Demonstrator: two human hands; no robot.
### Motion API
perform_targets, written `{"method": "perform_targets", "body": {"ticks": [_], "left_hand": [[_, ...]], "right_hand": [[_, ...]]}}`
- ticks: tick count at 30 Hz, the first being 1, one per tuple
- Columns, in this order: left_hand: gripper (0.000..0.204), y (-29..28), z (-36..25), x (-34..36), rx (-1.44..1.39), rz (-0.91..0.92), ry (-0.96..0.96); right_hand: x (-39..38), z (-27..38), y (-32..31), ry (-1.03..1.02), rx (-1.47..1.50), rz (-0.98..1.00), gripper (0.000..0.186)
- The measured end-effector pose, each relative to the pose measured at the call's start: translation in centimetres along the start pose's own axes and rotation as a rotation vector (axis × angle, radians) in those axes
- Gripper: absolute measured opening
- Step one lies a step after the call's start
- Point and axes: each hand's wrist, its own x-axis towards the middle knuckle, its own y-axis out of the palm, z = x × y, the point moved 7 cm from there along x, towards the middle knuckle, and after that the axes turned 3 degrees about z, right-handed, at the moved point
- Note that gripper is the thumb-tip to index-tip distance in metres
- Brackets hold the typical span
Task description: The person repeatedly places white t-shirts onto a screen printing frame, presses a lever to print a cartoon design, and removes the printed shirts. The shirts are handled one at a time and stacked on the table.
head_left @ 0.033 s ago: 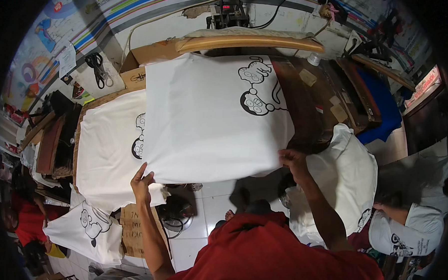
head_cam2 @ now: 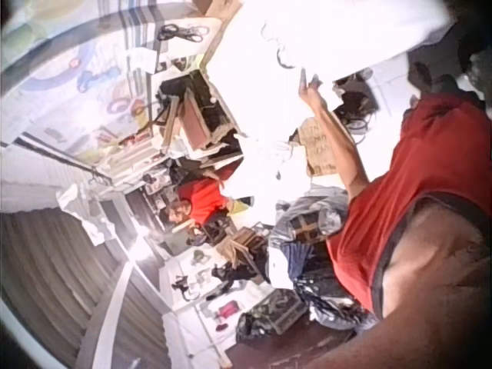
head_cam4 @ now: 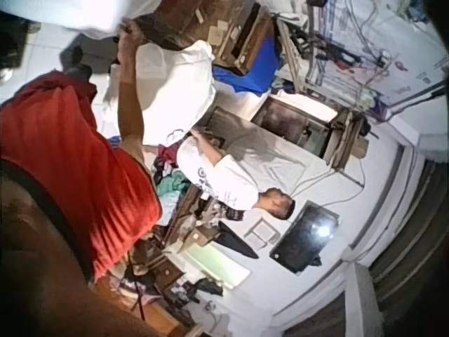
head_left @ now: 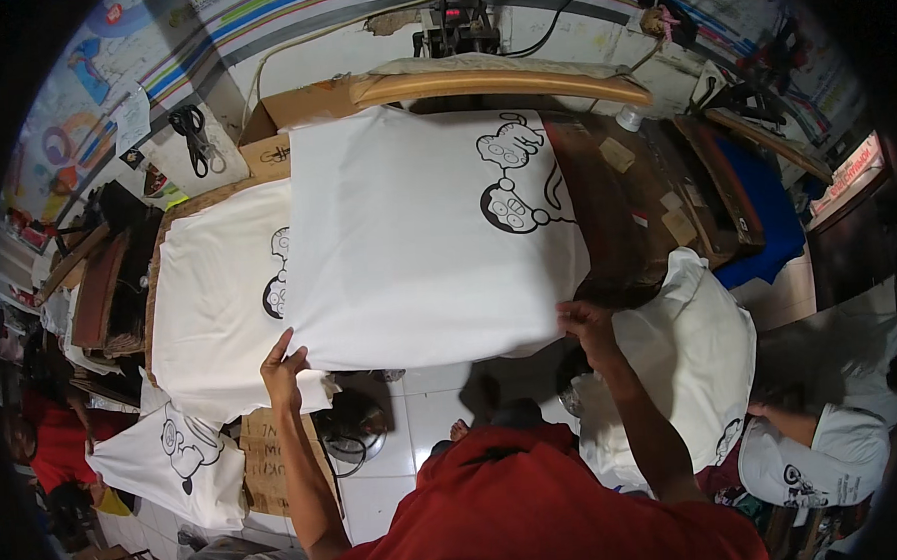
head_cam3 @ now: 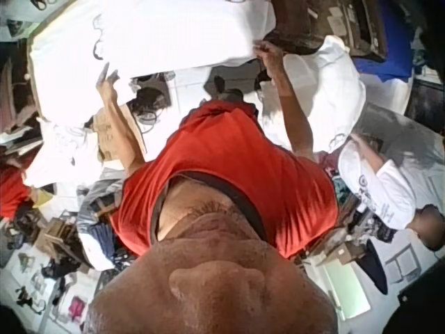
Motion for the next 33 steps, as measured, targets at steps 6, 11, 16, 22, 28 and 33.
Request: {"method": "perform_targets", "body": {"ticks": [6,11,16,22,28,33], "left_hand": [[0.052,-1.0,1.6,-0.4,0.013,-0.053,-0.075],[0.052,0.8,-1.6,0.4,0.312,-0.196,0.122],[0.047,10.0,-6.9,1.2,0.452,-0.094,0.382],[0.043,11.4,-9.3,0.3,0.303,-0.184,0.432],[0.042,3.8,-5.0,-5.6,0.213,-0.559,0.062],[0.043,6.0,-11.1,-2.2,0.129,-0.53,0.247]], "right_hand": [[0.2,0.3,1.0,-0.011,-0.078,0.165,0.022],[2.4,9.4,-2.1,0.133,-0.632,0.753,0.029],[17.2,30.1,-12.5,-0.49,-1.081,-0.03,0.029],[33.2,32.8,-11.6,-0.361,-1.731,-0.159,0.029],[32.0,34.8,-10.9,-0.459,-1.81,-0.086,0.029],[18.5,40.6,-7.2,-0.663,-1.722,0.044,0.029]]}}
